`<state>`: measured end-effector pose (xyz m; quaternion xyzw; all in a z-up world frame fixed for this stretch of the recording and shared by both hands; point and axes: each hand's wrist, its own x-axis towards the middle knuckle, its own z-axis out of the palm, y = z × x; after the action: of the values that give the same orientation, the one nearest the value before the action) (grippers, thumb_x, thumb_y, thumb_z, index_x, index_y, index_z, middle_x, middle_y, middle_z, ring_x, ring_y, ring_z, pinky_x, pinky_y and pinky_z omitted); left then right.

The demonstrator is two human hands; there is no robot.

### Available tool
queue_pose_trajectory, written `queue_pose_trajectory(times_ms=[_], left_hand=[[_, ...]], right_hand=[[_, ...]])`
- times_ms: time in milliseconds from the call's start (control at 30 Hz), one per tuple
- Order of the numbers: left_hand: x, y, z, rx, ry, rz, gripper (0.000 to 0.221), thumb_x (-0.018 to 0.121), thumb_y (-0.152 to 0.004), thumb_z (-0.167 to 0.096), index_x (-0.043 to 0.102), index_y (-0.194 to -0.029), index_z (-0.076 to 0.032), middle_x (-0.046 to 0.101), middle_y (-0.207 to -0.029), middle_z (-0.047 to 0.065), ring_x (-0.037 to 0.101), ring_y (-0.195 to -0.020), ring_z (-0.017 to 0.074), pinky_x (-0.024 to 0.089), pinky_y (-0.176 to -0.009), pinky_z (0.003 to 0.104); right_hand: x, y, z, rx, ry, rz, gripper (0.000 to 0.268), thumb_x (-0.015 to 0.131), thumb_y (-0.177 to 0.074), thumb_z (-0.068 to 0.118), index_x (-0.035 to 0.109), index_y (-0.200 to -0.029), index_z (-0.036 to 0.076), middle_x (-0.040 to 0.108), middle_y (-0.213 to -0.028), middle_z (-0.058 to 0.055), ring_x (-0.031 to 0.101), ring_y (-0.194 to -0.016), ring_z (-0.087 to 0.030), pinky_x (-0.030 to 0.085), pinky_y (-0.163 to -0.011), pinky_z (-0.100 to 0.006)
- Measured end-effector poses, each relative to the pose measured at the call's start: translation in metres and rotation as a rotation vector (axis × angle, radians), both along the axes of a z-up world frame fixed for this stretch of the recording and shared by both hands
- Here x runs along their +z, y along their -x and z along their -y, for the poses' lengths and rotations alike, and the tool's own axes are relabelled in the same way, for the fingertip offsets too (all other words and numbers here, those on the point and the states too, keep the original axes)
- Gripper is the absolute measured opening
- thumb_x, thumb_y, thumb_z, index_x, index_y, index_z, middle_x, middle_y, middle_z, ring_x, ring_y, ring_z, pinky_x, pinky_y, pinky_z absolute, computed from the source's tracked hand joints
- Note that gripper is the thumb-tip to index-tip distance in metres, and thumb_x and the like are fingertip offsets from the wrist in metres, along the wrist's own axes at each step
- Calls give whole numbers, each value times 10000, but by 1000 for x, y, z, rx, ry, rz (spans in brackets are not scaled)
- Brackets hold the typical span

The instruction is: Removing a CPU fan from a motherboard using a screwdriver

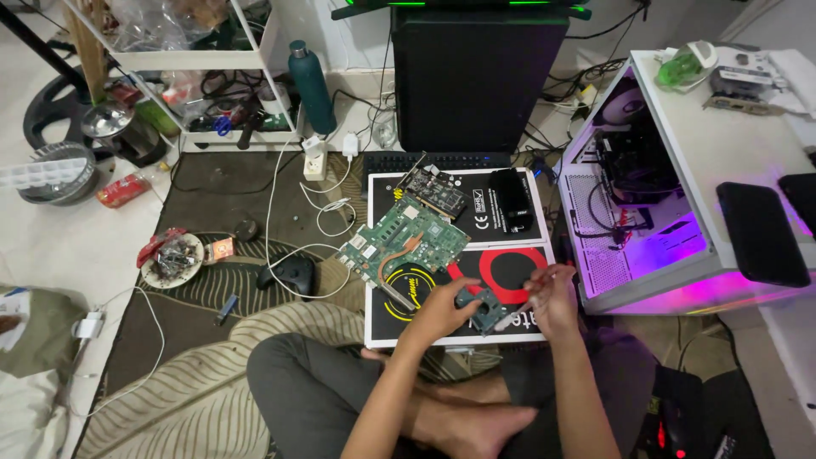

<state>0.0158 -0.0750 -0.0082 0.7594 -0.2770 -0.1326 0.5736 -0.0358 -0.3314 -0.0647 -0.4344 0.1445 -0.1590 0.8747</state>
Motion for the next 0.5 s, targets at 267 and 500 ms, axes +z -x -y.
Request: queue_pose_trajectory(times_ms=[267, 500], left_hand=[[-25, -1, -9, 65, -67, 228, 221, 735, -926, -197, 761, -1141, -154, 701, -1021, 107, 700, -985, 339, 558, -883, 411], [-23, -3, -14, 125, 317, -352, 680, 757, -881, -43, 489, -1501, -123, 768, -1024, 110, 717, -927, 125, 570, -846, 232]], right_hand=[[-60, -17, 19, -6, 147, -21, 238, 517, -1102, 408, 474, -1025, 188, 675, -802, -104, 775, -762, -308, 672, -579, -324], [-38, -10, 8, 56, 160, 37, 240, 559, -1070, 146, 394, -1230, 216, 688, -907, -95, 764, -896, -259, 669, -753, -274]])
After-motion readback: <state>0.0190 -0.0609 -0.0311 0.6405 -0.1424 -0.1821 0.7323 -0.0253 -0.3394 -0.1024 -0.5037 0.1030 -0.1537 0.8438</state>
